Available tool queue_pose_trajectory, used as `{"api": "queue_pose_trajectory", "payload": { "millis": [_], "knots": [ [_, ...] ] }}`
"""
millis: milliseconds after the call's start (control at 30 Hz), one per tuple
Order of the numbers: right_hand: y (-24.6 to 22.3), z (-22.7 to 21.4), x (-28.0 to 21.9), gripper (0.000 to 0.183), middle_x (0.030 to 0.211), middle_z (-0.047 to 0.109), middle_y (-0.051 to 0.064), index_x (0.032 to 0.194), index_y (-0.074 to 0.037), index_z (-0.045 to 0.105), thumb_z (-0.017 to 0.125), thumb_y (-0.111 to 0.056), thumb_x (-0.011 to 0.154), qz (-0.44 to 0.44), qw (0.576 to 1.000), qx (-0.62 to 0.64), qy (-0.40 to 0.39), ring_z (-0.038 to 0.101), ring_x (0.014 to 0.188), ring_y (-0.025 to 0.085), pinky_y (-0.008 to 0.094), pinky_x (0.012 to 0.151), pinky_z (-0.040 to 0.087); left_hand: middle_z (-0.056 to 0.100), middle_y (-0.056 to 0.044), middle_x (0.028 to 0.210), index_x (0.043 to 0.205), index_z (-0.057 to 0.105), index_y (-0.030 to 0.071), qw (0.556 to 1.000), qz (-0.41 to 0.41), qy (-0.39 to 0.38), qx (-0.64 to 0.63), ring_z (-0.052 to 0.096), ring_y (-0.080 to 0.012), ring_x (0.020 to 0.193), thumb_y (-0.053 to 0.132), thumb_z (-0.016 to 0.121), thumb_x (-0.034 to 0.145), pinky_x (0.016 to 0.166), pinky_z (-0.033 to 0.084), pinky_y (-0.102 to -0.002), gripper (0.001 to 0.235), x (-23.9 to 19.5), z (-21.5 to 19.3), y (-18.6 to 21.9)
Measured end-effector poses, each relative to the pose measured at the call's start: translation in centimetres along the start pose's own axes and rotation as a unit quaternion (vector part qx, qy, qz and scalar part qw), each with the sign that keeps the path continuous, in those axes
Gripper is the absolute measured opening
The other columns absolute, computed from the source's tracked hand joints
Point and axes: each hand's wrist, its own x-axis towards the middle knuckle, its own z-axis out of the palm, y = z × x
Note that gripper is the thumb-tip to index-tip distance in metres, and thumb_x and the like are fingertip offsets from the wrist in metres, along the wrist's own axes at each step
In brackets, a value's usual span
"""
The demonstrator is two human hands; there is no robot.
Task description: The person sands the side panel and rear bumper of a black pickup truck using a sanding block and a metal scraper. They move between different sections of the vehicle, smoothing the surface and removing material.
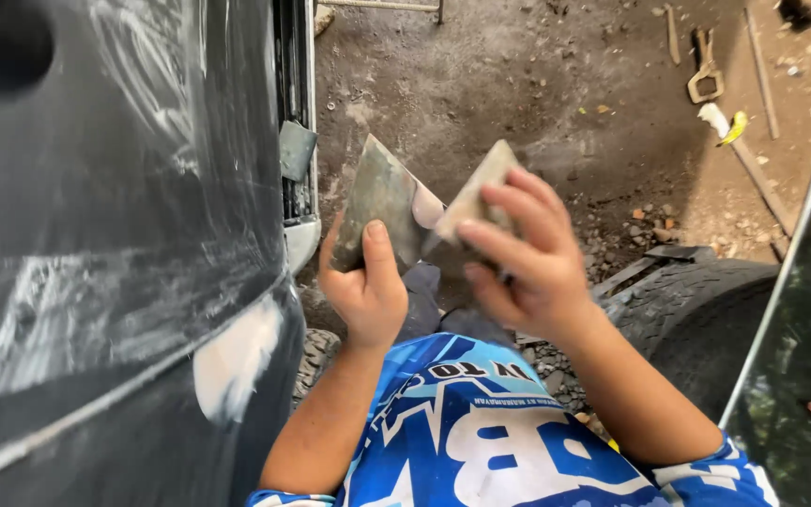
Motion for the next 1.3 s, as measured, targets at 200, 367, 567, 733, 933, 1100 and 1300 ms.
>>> {"api": "queue_pose_trajectory", "payload": {
  "millis": [200, 367, 567, 733, 933, 1100, 1300],
  "knots": [
    [9.0, 4.6, -0.5, 0.044, 0.142, 0.061, 0.016, 0.126, -0.01, 0.072, 0.073, -0.012, 0.083, 0.122, 0.966, 0.187, -0.132, 0.053, 0.138, 0.039, 0.048, 0.116, 0.044, 0.068, -0.006, 0.106, 0.126, 0.063, -0.005, 0.99, 0.05, 0.054, 0.118, 0.063, -0.0127, 0.091, 0.012, 0.058, 0.111, 0.079, 0.052, -0.027, 0.023, 7.1, 0.7, -5.3],
    [19.3, 5.4, -2.6, 0.049, 0.147, 0.061, 0.019, 0.144, -0.002, 0.061, 0.067, -0.011, 0.096, 0.32, 0.668, 0.661, -0.12, 0.059, 0.132, 0.036, 0.047, 0.112, 0.046, 0.066, -0.009, 0.116, 0.13, 0.056, -0.007, 0.993, -0.049, 0.093, -0.055, 0.063, -0.0165, 0.103, 0.006, 0.062, 0.112, 0.091, 0.053, -0.031, 0.024, 15.5, -2.9, -7.6],
    [33.3, 10.4, -2.4, 0.057, 0.136, 0.061, 0.026, 0.147, 0.003, 0.051, 0.064, 0.002, 0.091, 0.494, 0.465, 0.734, 0.014, 0.064, 0.12, 0.041, 0.065, 0.096, 0.054, 0.07, -0.019, 0.119, 0.138, 0.055, -0.007, 0.909, -0.317, -0.088, -0.256, 0.071, -0.0317, 0.103, 0.008, 0.062, 0.097, 0.091, 0.059, -0.045, 0.044, 20.7, -8.1, -19.2],
    [44.9, 20.1, 5.4, 0.06, 0.136, 0.061, 0.025, 0.149, 0.002, 0.047, 0.064, -0.002, 0.091, 0.547, 0.411, 0.727, -0.046, 0.067, 0.115, 0.044, 0.064, 0.086, 0.057, 0.07, -0.02, 0.109, 0.136, 0.053, -0.005, 0.84, -0.454, 0.009, -0.298, 0.072, -0.0327, 0.089, 0.013, 0.07, 0.094, 0.079, 0.06, -0.044, 0.048, 20.2, -10.0, -34.3],
    [53.8, 36.9, 10.4, 0.065, 0.136, 0.061, 0.019, 0.155, 0.0, 0.042, 0.065, -0.007, 0.094, 0.543, 0.316, 0.772, -0.097, 0.067, 0.118, 0.035, 0.058, 0.091, 0.06, 0.07, -0.019, 0.116, 0.139, 0.053, -0.004, 0.809, -0.5, 0.071, -0.301, 0.071, -0.0316, 0.099, 0.013, 0.068, 0.098, 0.087, 0.058, -0.043, 0.048, 17.5, -14.8, -44.2],
    [57.6, 50.5, 11.4, 0.061, 0.133, 0.063, 0.013, 0.154, -0.003, 0.045, 0.066, -0.008, 0.096, 0.537, 0.333, 0.763, -0.133, 0.067, 0.116, 0.028, 0.052, 0.09, 0.062, 0.07, -0.012, 0.12, 0.141, 0.052, 0.001, 0.746, -0.602, 0.149, -0.243, 0.069, -0.0271, 0.107, 0.008, 0.064, 0.094, 0.095, 0.056, -0.042, 0.049, 16.6, -18.1, -51.9],
    [58.7, 60.7, 10.9, 0.053, 0.121, 0.07, 0.006, 0.146, -0.007, 0.055, 0.067, -0.008, 0.094, 0.532, 0.363, 0.739, -0.199, 0.069, 0.109, 0.02, 0.04, 0.085, 0.062, 0.069, -0.011, 0.122, 0.139, 0.055, 0.003, 0.703, -0.652, 0.201, -0.198, 0.068, -0.0264, 0.11, 0.008, 0.062, 0.097, 0.098, 0.054, -0.043, 0.043, 12.7, -20.8, -61.6]
  ]
}}
